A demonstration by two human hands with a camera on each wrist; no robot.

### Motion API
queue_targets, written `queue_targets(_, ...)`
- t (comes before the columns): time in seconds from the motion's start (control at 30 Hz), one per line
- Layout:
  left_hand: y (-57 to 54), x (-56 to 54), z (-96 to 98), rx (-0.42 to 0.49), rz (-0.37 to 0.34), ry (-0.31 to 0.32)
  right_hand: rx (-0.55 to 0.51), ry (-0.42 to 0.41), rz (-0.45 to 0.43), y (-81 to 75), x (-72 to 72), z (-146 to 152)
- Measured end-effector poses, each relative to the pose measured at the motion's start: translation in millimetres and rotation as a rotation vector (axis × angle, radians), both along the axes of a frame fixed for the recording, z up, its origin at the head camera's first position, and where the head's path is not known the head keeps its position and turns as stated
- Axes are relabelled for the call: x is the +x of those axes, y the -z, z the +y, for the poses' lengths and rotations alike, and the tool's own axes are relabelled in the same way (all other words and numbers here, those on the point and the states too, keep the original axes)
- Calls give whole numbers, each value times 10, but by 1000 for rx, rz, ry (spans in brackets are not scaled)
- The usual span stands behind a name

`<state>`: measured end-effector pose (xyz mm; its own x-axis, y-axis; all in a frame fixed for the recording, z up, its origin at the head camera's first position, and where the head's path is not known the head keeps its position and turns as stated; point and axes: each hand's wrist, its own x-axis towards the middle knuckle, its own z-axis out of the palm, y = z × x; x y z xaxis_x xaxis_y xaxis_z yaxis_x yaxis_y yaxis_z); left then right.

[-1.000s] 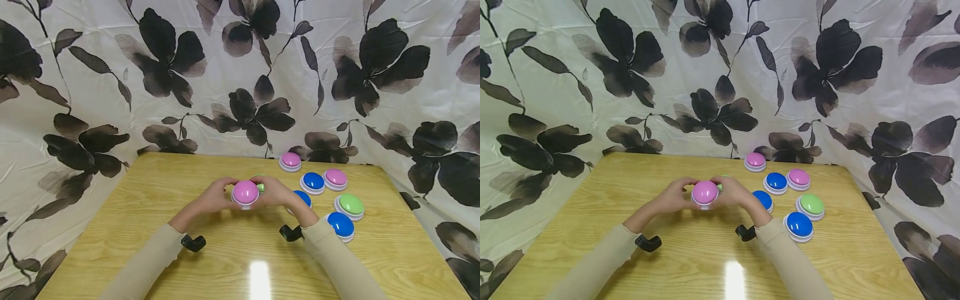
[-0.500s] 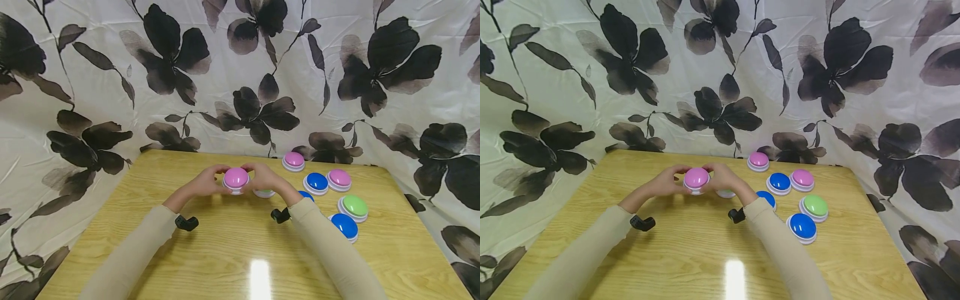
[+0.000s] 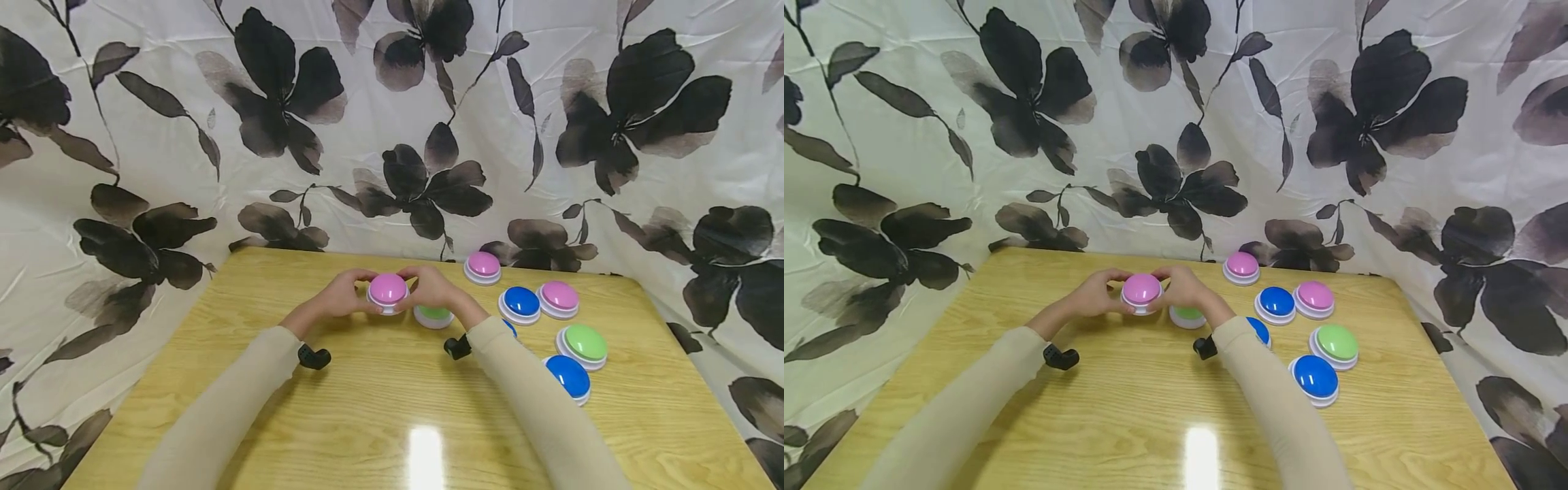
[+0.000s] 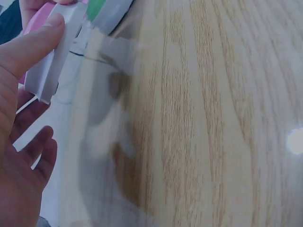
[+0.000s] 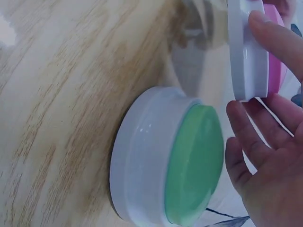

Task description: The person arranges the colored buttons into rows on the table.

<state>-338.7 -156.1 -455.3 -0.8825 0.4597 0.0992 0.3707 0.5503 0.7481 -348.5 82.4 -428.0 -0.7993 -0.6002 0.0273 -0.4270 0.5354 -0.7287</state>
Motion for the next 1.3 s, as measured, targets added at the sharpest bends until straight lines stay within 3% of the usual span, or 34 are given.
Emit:
queue_targets(0.23,73,-43,4,3,-2,21,18,14,-16,43,-22,-22)
queue_targets(0.77,161,-107,17,-40,-41,8,96,35,-50,98,-99,-34)
queue_targets(1.3,223,-114,88,-119,-52,6,113,49,-71,172,-62,31)
